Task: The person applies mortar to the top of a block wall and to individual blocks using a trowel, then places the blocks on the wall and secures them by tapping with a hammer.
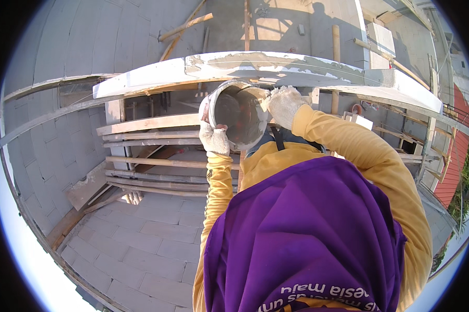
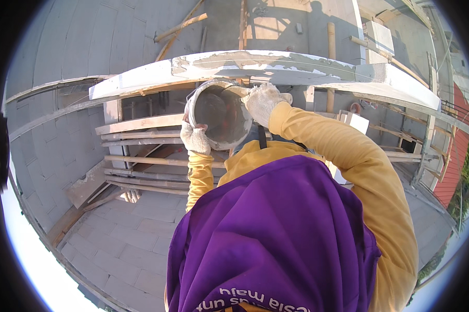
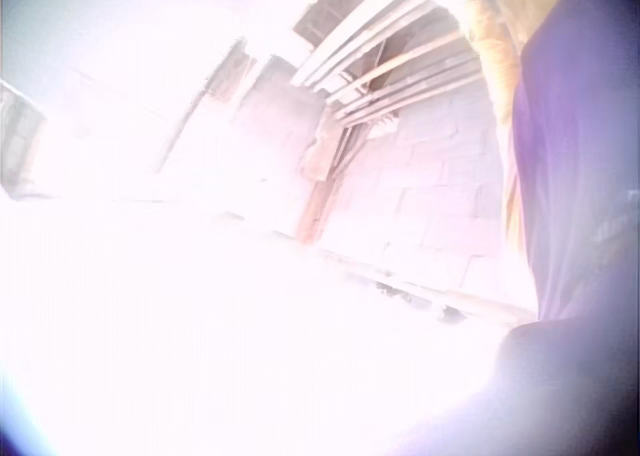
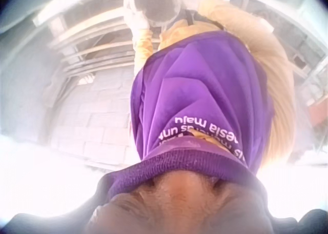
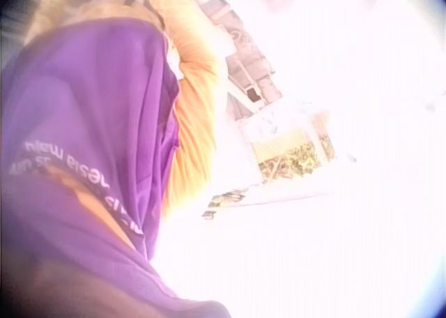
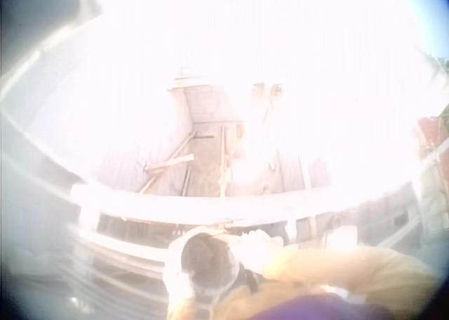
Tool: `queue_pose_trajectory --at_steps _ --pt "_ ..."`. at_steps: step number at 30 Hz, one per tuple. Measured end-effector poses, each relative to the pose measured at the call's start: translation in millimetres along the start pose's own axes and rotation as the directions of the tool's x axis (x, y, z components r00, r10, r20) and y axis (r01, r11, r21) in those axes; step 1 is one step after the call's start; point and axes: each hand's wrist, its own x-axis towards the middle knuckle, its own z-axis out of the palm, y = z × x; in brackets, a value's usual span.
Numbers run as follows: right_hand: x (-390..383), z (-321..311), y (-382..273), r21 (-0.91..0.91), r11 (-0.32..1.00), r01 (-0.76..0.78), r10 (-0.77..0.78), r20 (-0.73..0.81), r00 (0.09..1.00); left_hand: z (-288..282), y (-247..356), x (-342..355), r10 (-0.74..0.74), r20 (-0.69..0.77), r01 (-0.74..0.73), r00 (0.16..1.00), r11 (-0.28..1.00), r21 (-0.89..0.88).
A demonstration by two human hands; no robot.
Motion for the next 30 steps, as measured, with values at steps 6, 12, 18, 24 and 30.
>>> queue_pose_trajectory --at_steps 6,12,18,24,30 --pt "-22 12 -6 0.242 0.97 -0.015 -0.015 0.123 0.992 46 46 -10 0.233 0.199 -0.251 0.952 0.965 0.073" --pt "-62 27 16 0.721 0.673 -0.164 -0.048 0.264 0.963 51 44 -24 0.149 0.184 -0.139 0.972 0.988 -0.07" --pt "-85 96 28 0.857 0.515 0.009 0.025 -0.026 0.999 61 40 -43 0.031 0.099 -0.024 0.995 0.998 -0.066" --pt "-139 86 54 0.935 0.353 -0.032 0.212 -0.047 0.976 70 0 -53 -0.109 0.065 0.126 0.992 0.923 -0.363" --pt "-207 110 103 0.904 0.363 -0.227 0.553 -0.013 0.833 83 1 -63 -0.07 0.063 0.082 0.996 0.973 -0.217"
